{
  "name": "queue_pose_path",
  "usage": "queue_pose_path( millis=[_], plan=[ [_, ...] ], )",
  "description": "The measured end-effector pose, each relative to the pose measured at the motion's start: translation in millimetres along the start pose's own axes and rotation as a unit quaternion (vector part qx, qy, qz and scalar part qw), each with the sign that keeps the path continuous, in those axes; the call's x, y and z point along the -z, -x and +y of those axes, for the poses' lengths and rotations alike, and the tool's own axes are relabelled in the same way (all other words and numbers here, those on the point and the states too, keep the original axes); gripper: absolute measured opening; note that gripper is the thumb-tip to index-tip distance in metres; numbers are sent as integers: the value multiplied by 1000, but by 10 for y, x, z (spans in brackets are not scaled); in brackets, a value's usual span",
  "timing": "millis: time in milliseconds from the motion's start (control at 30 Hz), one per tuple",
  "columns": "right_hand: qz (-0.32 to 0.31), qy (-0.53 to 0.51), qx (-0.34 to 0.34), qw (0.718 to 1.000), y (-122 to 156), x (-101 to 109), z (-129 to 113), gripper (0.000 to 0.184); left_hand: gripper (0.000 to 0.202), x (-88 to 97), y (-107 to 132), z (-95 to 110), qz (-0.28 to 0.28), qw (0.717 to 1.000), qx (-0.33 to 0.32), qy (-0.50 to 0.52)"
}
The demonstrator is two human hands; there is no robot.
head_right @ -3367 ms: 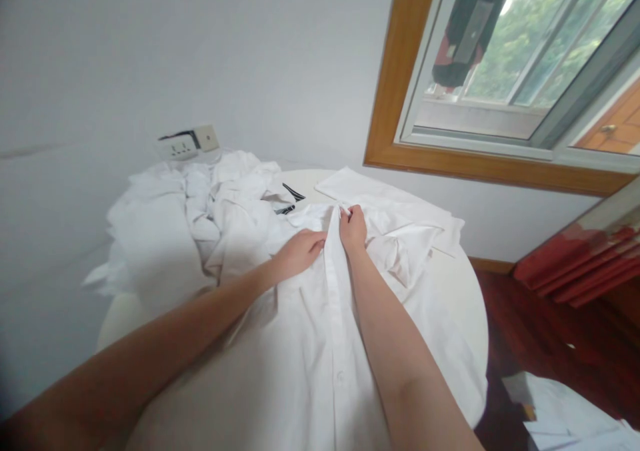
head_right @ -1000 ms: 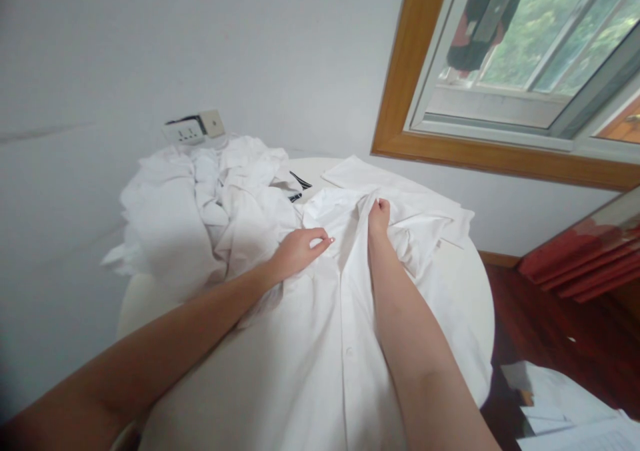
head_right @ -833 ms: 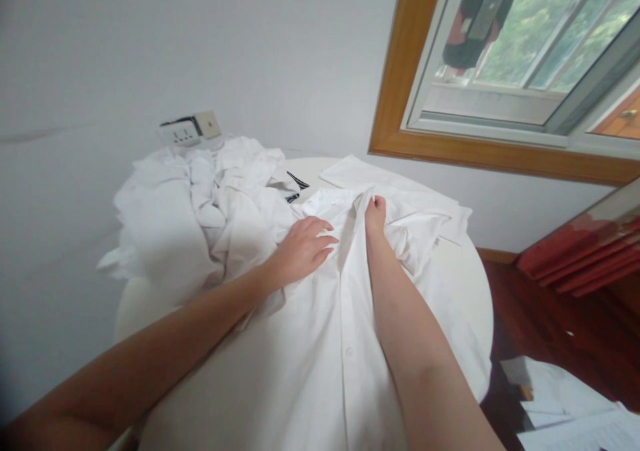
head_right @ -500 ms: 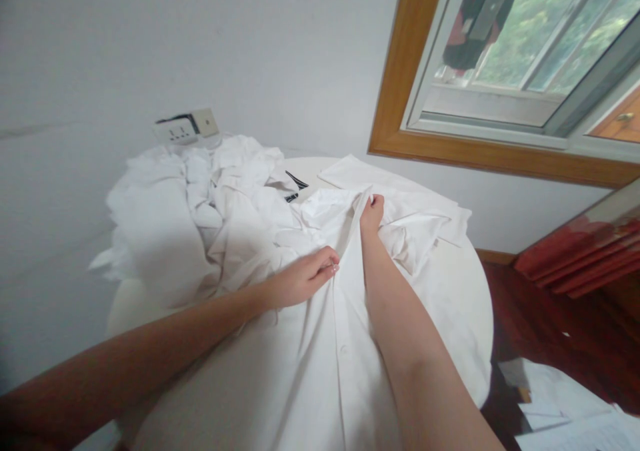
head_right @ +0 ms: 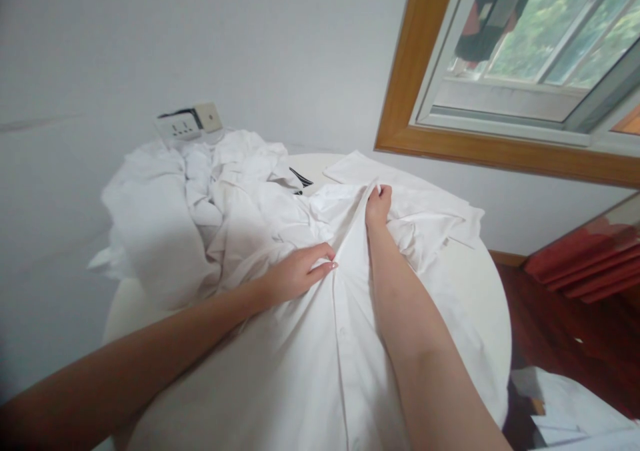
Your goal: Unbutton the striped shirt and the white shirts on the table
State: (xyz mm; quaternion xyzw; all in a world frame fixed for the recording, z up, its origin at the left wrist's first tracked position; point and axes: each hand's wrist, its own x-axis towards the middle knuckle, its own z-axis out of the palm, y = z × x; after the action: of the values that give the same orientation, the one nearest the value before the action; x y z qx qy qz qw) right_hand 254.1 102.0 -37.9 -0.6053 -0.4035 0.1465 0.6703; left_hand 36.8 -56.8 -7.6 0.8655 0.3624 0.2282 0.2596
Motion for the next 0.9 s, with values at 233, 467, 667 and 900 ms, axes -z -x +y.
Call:
queue_pose_path(
  millis=[233,467,667,900],
  plan=[
    [-21,1,15,1000,40,-33,46,9,18,-91,24,-41,0,997,-21,-74],
    [-33,6,20,999,47,-46,76,12,17,-104,41,4,27,997,-33,-66],
    [-54,13,30,998,66,-62,55,13,19,-113,51,43,35,997,-27,-70],
    [-48,20,36,998,96,-40,-7,12,21,-131,58,45,45,992,-51,-103]
  ],
)
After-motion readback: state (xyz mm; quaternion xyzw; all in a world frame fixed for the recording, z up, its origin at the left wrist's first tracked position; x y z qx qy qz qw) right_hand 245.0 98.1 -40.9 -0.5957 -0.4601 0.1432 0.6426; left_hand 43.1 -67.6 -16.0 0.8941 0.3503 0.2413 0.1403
